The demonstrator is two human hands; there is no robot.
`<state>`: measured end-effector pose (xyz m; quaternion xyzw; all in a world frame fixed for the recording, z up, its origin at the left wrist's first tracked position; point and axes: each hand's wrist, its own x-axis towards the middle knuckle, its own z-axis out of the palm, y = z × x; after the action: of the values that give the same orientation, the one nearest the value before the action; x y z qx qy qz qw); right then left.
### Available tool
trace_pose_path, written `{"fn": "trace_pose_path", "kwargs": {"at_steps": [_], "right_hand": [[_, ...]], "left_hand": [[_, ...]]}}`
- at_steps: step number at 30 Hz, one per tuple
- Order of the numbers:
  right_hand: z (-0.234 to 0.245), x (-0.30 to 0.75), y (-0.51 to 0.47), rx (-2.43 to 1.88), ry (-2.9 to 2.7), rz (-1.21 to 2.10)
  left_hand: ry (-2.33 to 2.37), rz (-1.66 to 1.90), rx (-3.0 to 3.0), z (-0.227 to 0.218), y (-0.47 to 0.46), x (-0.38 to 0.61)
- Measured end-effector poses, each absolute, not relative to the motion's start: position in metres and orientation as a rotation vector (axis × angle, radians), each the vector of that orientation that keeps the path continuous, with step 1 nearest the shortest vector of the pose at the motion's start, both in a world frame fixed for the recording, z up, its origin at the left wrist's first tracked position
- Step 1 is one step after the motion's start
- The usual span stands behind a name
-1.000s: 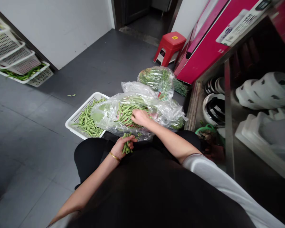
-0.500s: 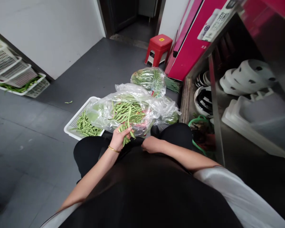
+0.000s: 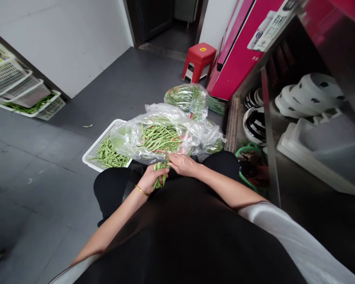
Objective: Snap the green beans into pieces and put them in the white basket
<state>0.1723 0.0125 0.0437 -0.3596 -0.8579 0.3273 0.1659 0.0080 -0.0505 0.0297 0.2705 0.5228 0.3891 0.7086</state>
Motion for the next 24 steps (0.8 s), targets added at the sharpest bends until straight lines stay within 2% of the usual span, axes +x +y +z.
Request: {"fn": "trace_pose_path", "kwargs": {"at_steps": [5, 7, 9, 12, 16, 18, 20, 24], "right_hand": [[0.05, 0.187, 0.018, -1.032, -2.088, 1.959], [0.047, 0.181, 0.011, -1.076, -1.988, 2.131], [0.042, 0.171, 0.002, -1.163, -2.038, 2.116], [0.043, 0.161, -0.006, -1.116, -2.325, 1.914], [0.061, 0.172, 0.008, -1.047, -2.527, 1.255], [0.069, 0.179, 0.018, -1.002, -2.588, 1.081], [0.072, 0.184, 0.025, -0.806, -2.745, 1.161], [0.065, 0.185, 0.031, -0.505, -2.862, 1.573]], "left_hand": [[1.197, 0.95, 0.548, 0.025, -0.045, -0.004], [1.205, 1.032, 0.512, 0.026, -0.042, -0.005], [1.167, 1.076, 0.525, 0.029, -0.04, -0.002], [1.122, 1.076, 0.595, 0.033, -0.04, 0.003], [1.142, 0.962, 0.735, 0.034, -0.043, 0.0], [1.123, 0.863, 0.815, 0.035, -0.044, -0.003], [1.102, 0.794, 0.9, 0.036, -0.045, -0.004], [1.082, 0.715, 1.114, 0.037, -0.045, -0.004]]}}
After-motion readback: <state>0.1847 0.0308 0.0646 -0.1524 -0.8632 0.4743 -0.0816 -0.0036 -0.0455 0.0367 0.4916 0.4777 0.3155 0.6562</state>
